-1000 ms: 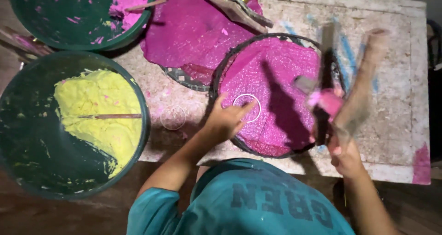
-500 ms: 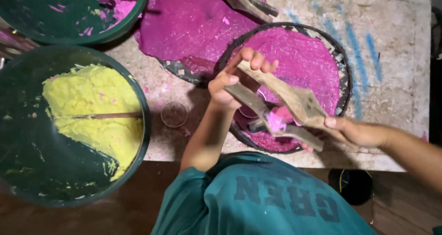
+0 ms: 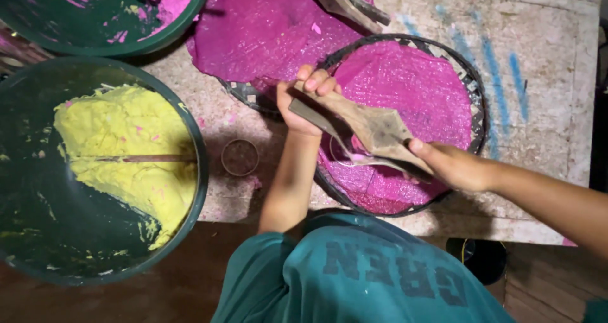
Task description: The person uses a wooden press to form pink circular shapes from a pink paste, then places them on a tray. They repeat this process and later add yellow paste into the center of the pink circles using the same press. The finished items are arranged on a tray.
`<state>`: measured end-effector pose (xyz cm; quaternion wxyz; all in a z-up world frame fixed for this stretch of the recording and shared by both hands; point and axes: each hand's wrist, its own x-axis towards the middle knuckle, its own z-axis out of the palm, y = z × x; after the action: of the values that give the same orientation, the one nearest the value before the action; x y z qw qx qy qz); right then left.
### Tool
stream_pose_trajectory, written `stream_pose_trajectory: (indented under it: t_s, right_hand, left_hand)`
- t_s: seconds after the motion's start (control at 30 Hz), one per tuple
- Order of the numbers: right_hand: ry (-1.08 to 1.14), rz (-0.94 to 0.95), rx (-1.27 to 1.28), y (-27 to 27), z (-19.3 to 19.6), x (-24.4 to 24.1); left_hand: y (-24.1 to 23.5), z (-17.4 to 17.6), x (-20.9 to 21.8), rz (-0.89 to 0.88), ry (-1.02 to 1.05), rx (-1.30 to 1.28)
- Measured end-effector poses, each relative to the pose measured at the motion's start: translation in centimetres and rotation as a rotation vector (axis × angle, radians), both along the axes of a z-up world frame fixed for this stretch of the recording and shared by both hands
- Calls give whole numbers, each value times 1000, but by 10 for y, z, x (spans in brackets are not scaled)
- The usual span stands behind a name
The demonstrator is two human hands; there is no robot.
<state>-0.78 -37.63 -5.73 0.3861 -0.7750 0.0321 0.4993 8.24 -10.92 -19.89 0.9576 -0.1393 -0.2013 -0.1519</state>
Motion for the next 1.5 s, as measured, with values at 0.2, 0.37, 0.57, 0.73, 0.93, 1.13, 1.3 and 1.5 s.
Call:
stream_pose_trajectory:
  t_s: [0.2,0.37,0.57,0.73,0.93,1.13,1.3,1.5]
  right_hand:
    - [11,12,-56,9,-6,-7]
    - [17,-57,-211,1,8,-7]
    - [-244,-54,-174,5,1,-6]
    - [-327,-11,-101,22,-11,-5]
    - [-184,-56,-53,26,-21,-14]
    - [-152,-117,-226,-33,-22,-18]
    - [-390,-241,17,-105,-14,-35]
    - [-482,-642,443,-103,-32,-89]
  left_hand:
    - [2,-16,-6,-4,62,39]
    - [-27,-19,-9,-6,97,-2]
    - [-30,-8,20,-34,-22,-28]
    - [-2,2,27,-39,-72,55]
    - [6,-11,9,-17,-1,44]
    - [-36,-23,-3,4,52,314]
    - [-17,6,-11,190,-51,1362]
    - [32,39,-88,713,-653,2247]
